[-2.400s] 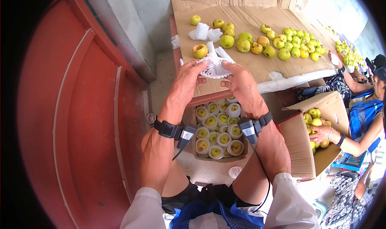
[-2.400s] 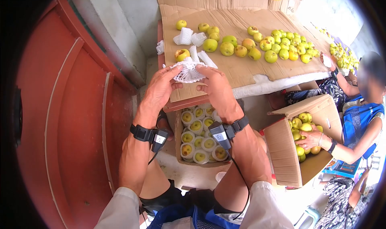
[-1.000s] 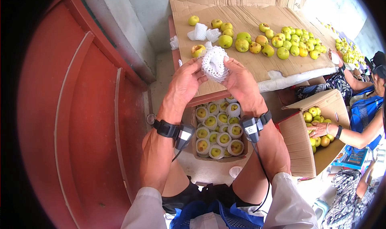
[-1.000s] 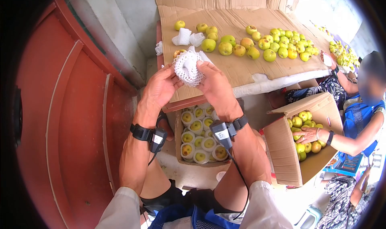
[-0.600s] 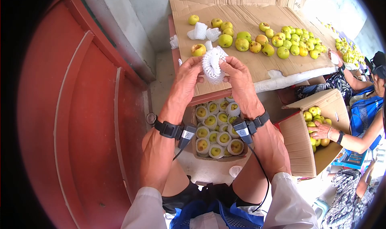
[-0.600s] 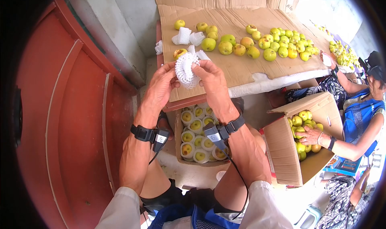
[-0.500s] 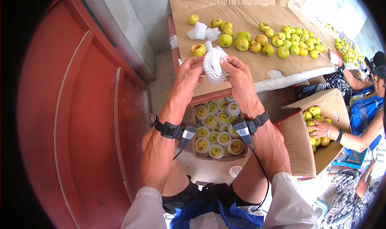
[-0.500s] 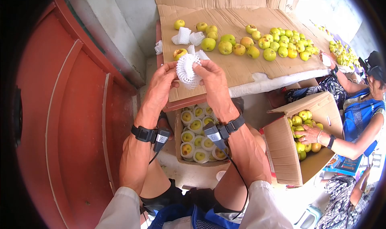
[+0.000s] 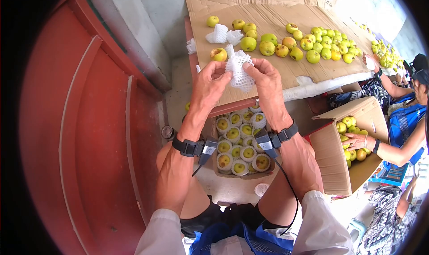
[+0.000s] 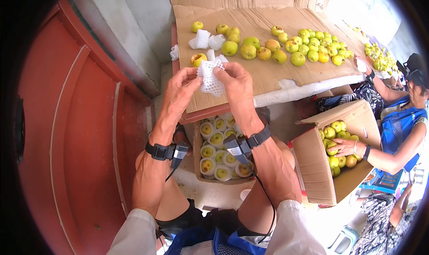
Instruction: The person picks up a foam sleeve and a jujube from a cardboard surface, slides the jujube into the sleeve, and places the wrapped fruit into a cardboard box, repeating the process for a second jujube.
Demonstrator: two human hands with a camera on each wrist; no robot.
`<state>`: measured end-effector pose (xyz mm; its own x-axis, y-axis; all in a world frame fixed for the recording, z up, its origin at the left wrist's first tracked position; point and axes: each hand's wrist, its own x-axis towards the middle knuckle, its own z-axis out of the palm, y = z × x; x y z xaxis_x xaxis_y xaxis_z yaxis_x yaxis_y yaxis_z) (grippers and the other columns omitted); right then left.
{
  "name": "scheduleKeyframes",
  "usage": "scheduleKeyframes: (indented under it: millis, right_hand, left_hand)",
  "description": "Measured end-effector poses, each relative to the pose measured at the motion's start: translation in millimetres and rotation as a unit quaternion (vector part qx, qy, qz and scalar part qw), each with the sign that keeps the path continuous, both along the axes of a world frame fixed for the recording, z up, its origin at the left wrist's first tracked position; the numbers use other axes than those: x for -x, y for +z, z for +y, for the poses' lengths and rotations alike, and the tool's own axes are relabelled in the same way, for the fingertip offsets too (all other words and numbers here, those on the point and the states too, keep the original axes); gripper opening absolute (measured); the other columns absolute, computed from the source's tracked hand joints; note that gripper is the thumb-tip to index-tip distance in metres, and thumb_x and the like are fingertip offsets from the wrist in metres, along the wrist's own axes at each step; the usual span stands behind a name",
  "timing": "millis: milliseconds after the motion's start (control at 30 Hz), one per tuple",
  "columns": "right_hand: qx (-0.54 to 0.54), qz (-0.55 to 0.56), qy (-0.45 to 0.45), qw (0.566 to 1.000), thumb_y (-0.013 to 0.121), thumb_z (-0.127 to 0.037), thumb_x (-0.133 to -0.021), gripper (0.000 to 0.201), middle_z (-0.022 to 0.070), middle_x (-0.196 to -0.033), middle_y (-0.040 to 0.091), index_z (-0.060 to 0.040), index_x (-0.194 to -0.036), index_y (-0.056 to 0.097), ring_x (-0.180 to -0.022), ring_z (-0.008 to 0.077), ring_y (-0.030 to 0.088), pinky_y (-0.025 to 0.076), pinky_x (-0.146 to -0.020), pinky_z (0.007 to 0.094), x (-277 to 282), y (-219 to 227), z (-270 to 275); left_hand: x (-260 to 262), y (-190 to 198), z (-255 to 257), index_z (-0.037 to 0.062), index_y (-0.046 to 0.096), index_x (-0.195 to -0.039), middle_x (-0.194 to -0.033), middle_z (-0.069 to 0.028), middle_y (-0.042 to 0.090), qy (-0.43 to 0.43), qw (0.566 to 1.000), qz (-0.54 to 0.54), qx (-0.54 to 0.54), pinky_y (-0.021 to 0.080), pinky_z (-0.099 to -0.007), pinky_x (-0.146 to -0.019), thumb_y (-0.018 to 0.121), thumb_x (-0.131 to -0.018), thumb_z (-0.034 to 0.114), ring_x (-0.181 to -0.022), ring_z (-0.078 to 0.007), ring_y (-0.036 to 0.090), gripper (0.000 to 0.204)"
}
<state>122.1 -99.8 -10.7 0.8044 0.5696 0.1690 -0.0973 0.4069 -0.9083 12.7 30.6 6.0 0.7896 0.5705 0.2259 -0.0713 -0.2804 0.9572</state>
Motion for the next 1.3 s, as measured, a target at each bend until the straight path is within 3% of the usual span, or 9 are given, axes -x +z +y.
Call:
scheduleKeyframes:
  millis: [100,167,300,400,467,567,700,833,1300]
  right_hand:
    - [0.005,-0.056,-0.005,0.998,0.073,-0.012,-0.096,0.02,0.0019,-0.101,0.071,-0.0004,-0.111,0.068,-0.09,0.0078,0.063,0.05,-0.084,0.0263,4,3,2]
    - [0.001,-0.058,-0.005,0.998,0.074,-0.011,-0.095,0.021,0.0042,-0.099,0.07,0.002,-0.11,0.068,-0.089,0.0091,0.063,0.051,-0.081,0.0266,8,6,3]
    - [0.031,-0.113,-0.018,0.993,0.074,-0.012,-0.095,0.023,0.0067,-0.099,0.07,0.0046,-0.109,0.067,-0.09,0.0116,0.063,0.053,-0.081,0.0284,10,6,4]
    - [0.004,-0.135,-0.032,0.99,0.07,-0.015,-0.098,0.023,0.007,-0.1,0.069,0.0037,-0.11,0.066,-0.096,0.0134,0.062,0.051,-0.087,0.0304,16,12,4]
    - [-0.009,-0.119,-0.036,0.992,0.067,-0.016,-0.1,0.022,0.0068,-0.101,0.068,0.0033,-0.111,0.066,-0.099,0.0138,0.061,0.05,-0.09,0.0311,24,23,-2]
    - [-0.013,-0.136,-0.04,0.99,0.062,-0.017,-0.103,0.021,0.0062,-0.104,0.067,0.0018,-0.112,0.066,-0.101,0.0138,0.06,0.048,-0.094,0.0314,28,29,-6]
    - [-0.015,-0.227,-0.043,0.973,0.059,-0.015,-0.104,0.018,0.0041,-0.107,0.066,-0.0019,-0.114,0.066,-0.099,0.0124,0.06,0.048,-0.091,0.03,27,21,-3]
    - [-0.033,-0.208,-0.017,0.977,0.061,-0.012,-0.102,0.016,0.0034,-0.108,0.065,-0.004,-0.114,0.067,-0.099,0.0118,0.06,0.049,-0.086,0.0296,35,26,-6]
    - [0.014,-0.371,-0.07,0.926,0.077,-0.006,-0.086,0.02,0.0046,-0.11,0.064,-0.0082,-0.103,0.067,-0.098,0.019,0.059,0.045,-0.076,0.031,35,31,-10]
  left_hand:
    - [0,0,2,-0.0045,0.066,-0.117,-0.107,-0.0113,0.073,-0.004,1.0,0.004,0.008,0.055,-0.031,-0.088,0.07,-0.091,0.01,-0.099,-0.0166,0.068,0.03]
    - [0,-2,5,-0.0009,0.066,-0.119,-0.106,-0.0043,0.071,-0.024,0.998,-0.012,0.049,0.047,-0.0252,-0.076,0.067,-0.094,0.009,-0.091,-0.0093,0.063,0.028]
    - [1,-3,7,0.001,0.066,-0.119,-0.105,-0.0016,0.07,-0.029,0.998,-0.01,0.051,0.041,-0.0224,-0.068,0.066,-0.095,0.008,-0.085,-0.0063,0.06,0.026]
    - [-1,-8,12,0.0016,0.065,-0.124,-0.109,-0.0018,0.071,-0.026,0.999,0.014,0.038,0.047,-0.0225,-0.073,0.064,-0.096,0.004,-0.092,-0.0077,0.064,0.028]
    - [-2,-9,17,0.0018,0.064,-0.129,-0.115,-0.0041,0.072,-0.076,0.981,-0.059,0.171,0.055,-0.0263,-0.085,0.061,-0.098,0.0,-0.102,-0.0114,0.068,0.031]
    - [2,0,19,0.0018,0.064,-0.131,-0.123,-0.0079,0.071,-0.103,0.958,-0.124,0.237,0.056,-0.0335,-0.1,0.059,-0.097,-0.004,-0.113,-0.0173,0.068,0.034]
    - [8,3,20,0.0015,0.064,-0.131,-0.127,-0.0102,0.07,-0.151,0.936,-0.173,0.268,0.056,-0.037,-0.103,0.059,-0.096,-0.006,-0.116,-0.0207,0.068,0.036]
    - [10,3,22,0.0018,0.064,-0.132,-0.127,-0.009,0.069,-0.176,0.918,-0.197,0.297,0.056,-0.0366,-0.1,0.064,-0.094,-0.004,-0.115,-0.0196,0.068,0.038]
    - [6,-1,25,0.0049,0.064,-0.132,-0.129,-0.0088,0.069,-0.207,0.88,-0.233,0.358,0.056,-0.0384,-0.102,0.062,-0.097,-0.001,-0.117,-0.0213,0.067,0.036]
